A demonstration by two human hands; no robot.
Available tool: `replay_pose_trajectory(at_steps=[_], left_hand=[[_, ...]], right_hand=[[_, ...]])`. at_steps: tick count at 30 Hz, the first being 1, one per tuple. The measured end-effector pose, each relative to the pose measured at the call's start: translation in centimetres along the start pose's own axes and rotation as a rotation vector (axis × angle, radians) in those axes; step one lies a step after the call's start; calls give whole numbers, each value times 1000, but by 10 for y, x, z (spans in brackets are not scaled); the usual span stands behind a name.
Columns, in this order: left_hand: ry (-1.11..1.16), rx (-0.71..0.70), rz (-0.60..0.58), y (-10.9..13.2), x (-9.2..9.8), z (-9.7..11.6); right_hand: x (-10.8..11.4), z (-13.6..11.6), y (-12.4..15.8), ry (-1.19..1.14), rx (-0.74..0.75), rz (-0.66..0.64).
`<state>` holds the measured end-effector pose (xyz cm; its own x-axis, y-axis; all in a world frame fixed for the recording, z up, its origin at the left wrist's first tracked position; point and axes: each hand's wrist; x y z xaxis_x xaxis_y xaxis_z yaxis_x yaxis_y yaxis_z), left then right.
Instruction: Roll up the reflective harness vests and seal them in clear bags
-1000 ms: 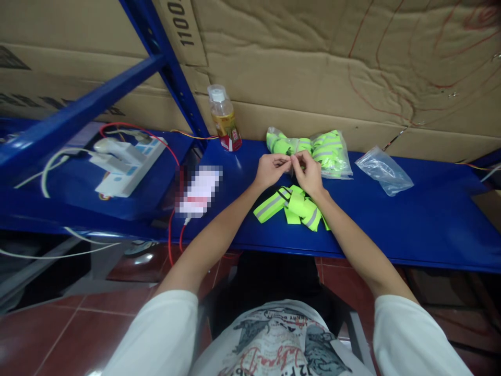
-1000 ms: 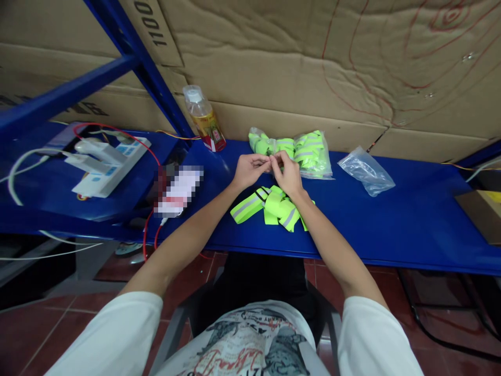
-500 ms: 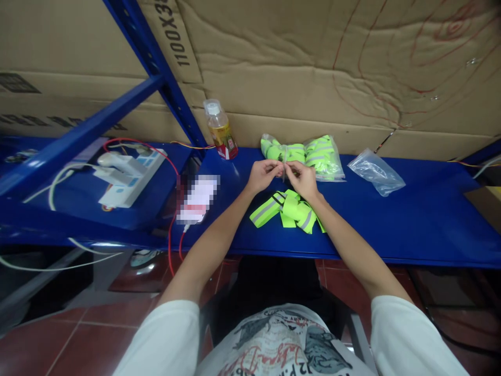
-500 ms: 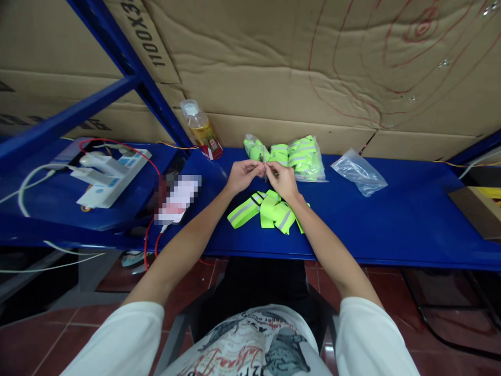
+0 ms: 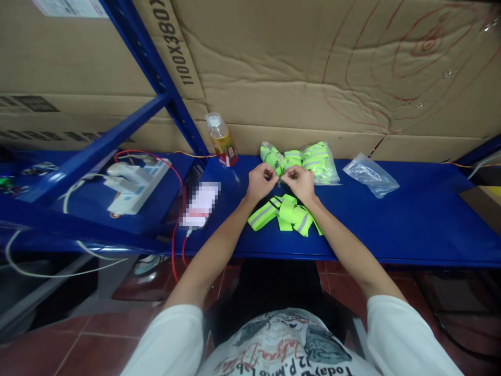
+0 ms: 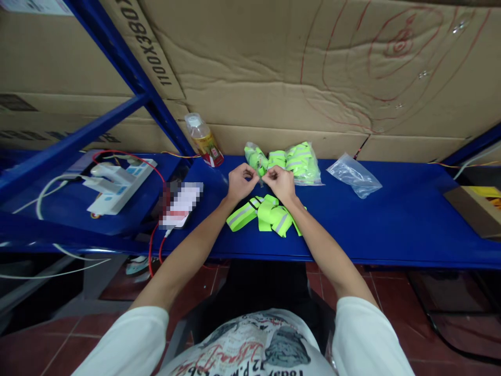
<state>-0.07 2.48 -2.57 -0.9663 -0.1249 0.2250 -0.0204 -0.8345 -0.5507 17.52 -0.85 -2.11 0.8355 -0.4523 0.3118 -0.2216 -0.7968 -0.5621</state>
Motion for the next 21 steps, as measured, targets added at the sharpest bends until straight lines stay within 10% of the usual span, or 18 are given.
replay_pose_trajectory(at_steps=[6, 14, 21], left_hand=[[47, 69, 228, -14, 11, -4], [150, 119, 184, -7, 2, -12], [546, 278, 210, -31, 3, -12]], right_hand=[[1, -2, -8, -146, -139, 176], [-8, -16, 4, -239, 33, -213], [-5, -9, -10, -309, -175, 87]])
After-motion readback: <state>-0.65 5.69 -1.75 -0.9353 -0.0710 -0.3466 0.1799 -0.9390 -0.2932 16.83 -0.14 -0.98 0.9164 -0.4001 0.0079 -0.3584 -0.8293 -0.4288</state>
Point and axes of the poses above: each hand's wrist, its own y-axis away from the middle knuckle, its own x-axis out of the back of the hand, z = x × y, and after that the axes turned 5 degrees about z, right-handed
